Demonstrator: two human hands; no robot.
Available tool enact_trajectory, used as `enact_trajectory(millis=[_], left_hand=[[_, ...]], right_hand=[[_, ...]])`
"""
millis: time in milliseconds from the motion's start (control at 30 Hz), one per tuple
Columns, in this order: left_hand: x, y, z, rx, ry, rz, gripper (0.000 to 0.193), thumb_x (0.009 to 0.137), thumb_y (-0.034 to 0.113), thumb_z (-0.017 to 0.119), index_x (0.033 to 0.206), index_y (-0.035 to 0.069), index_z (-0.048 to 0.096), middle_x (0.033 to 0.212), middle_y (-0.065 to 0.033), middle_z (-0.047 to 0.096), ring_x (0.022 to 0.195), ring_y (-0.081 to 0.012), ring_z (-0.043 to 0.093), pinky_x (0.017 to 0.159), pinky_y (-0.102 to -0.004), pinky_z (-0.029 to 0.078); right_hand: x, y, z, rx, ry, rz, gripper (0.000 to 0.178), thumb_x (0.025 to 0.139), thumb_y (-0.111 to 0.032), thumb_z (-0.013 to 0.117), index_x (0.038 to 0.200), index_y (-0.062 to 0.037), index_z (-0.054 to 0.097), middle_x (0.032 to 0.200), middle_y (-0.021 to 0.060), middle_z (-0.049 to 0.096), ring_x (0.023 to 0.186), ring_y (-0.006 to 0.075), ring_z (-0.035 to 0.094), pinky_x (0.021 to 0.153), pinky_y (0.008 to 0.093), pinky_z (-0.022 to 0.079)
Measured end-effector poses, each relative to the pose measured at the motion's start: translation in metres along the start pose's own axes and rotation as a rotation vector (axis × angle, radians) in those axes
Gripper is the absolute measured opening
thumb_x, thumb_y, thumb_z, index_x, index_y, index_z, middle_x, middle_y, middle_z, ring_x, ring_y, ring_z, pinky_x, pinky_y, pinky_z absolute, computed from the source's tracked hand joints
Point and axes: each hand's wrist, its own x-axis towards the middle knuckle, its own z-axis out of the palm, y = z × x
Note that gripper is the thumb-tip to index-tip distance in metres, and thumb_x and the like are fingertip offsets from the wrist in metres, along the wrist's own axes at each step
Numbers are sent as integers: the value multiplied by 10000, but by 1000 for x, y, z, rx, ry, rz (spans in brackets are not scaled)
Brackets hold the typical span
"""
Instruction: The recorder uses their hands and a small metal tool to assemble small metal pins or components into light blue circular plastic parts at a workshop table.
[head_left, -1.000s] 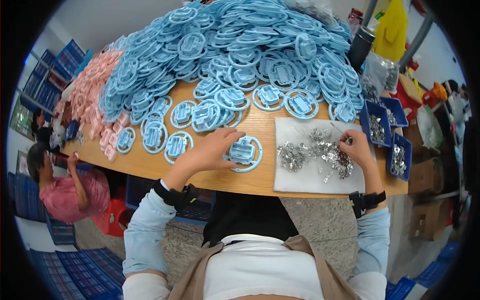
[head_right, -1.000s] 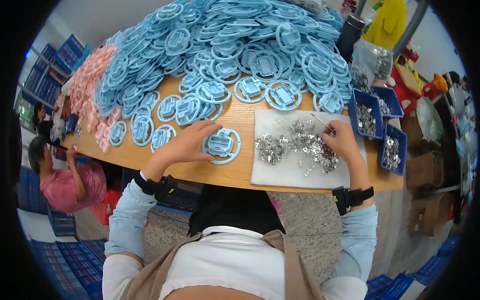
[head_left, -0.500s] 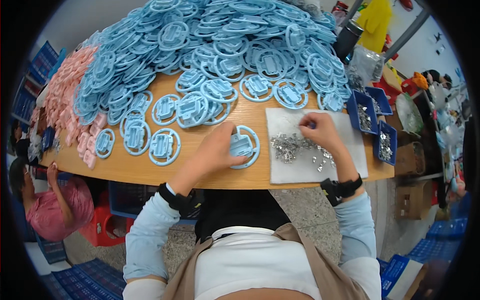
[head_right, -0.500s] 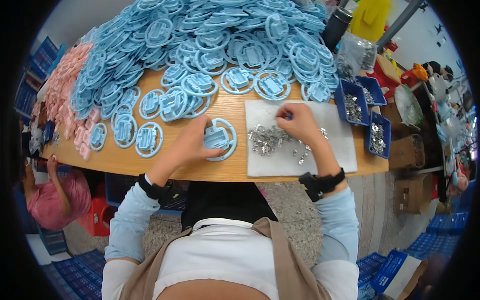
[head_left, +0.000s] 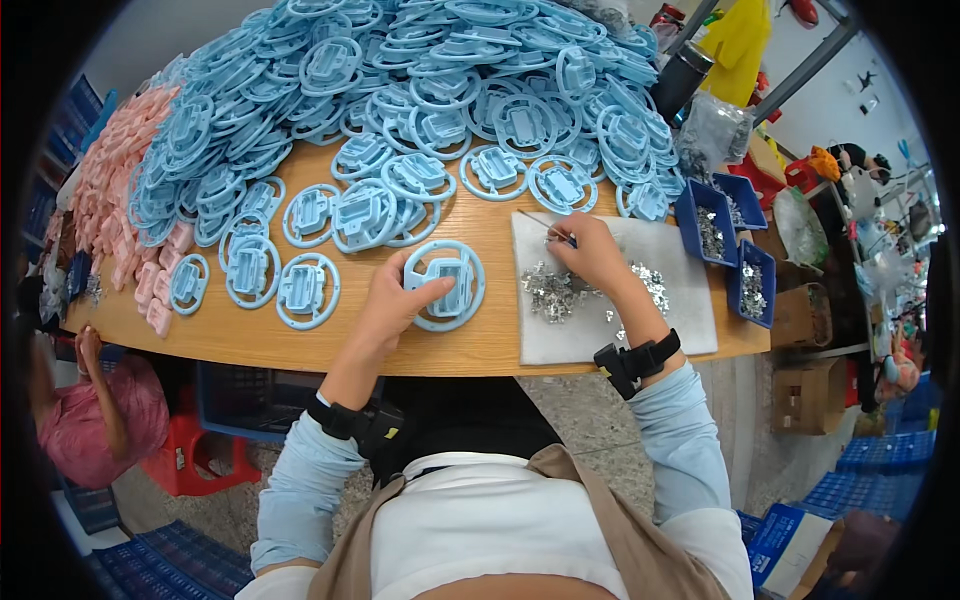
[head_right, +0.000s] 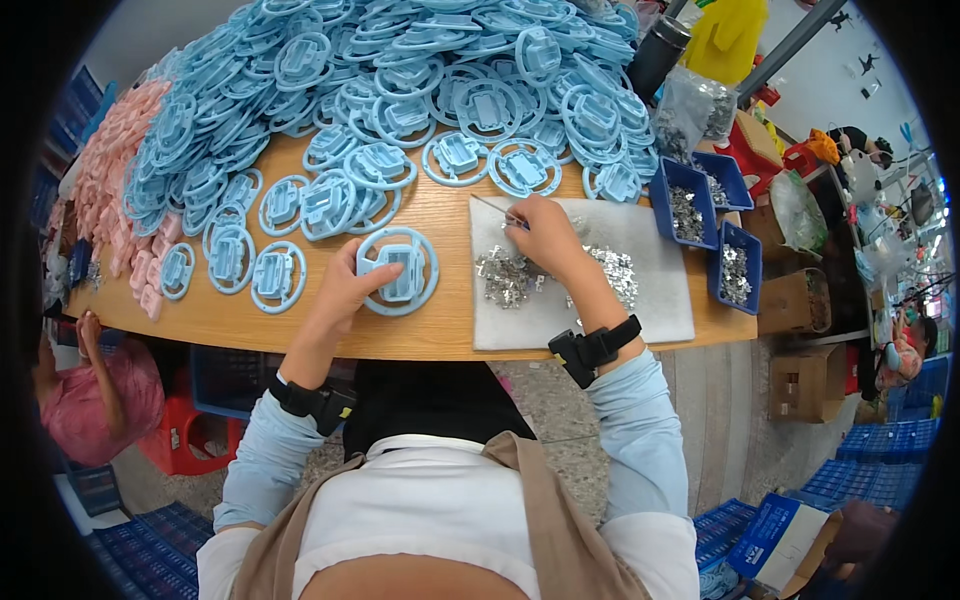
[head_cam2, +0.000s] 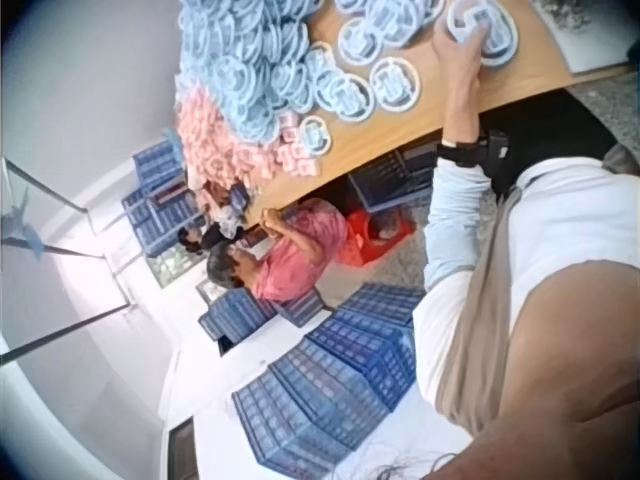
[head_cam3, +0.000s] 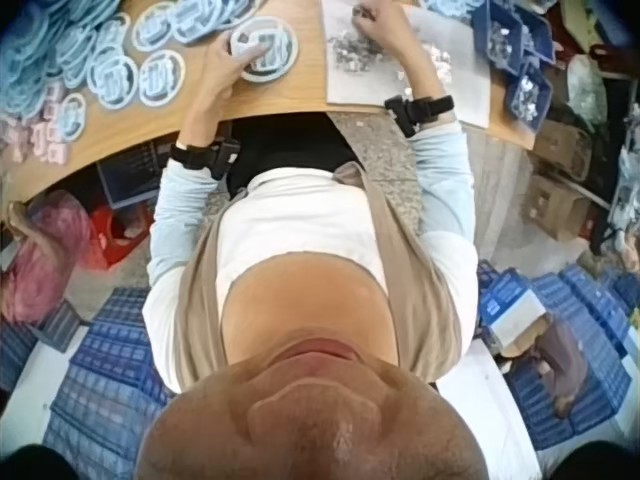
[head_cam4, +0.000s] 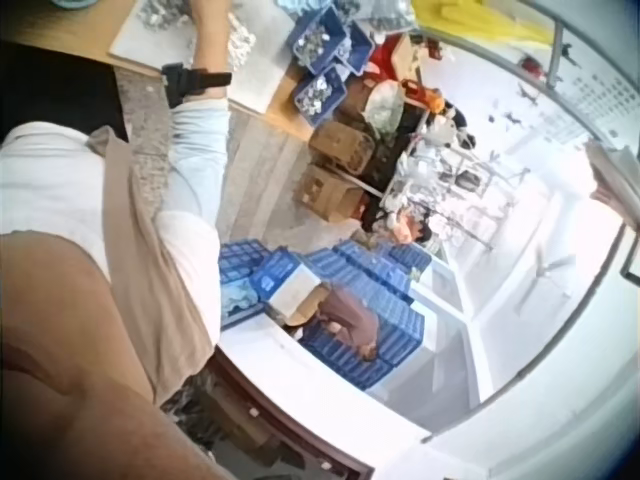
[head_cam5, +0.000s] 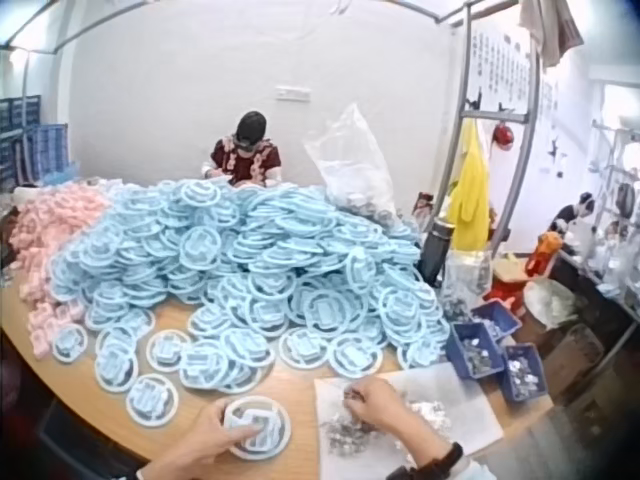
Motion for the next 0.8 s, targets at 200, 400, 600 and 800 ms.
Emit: enact_trajectory(millis=[200,400,600,800], left_hand=[[-3,-10,15,-395,-41,-66,302,823,153,632,1079,37,519,929,-50,600,794,-129,611,663,-285,531],[6,-30,27,-612,-11,-259,252,921,270,491,1062,63,527,931,-41,601,807,-126,609,653,-286,533],[9,-34,25,-564,-33,-285,217,939,252,447,1038,77,531,907,-29,599,772,-111,601,596,-267,514],[7,-31,24,-555,-34,-287,222,941,264,442,1032,82,531,873,-10,593,733,-97,586,560,-248,490]], right_hand=[[0,-15,-2,39,-37,-5,111,745,-88,621,770,16,593,811,148,560,736,297,556,665,376,439],[-12,-84,11,350,22,-68,93,769,-79,609,808,-4,568,811,108,549,710,270,548,608,327,427],[-10,-94,43,275,39,-218,91,782,-84,595,827,-15,555,857,98,552,747,294,569,612,358,455],[-11,-95,47,189,32,-272,90,781,-93,592,839,-34,557,874,72,549,724,296,582,601,364,472]])
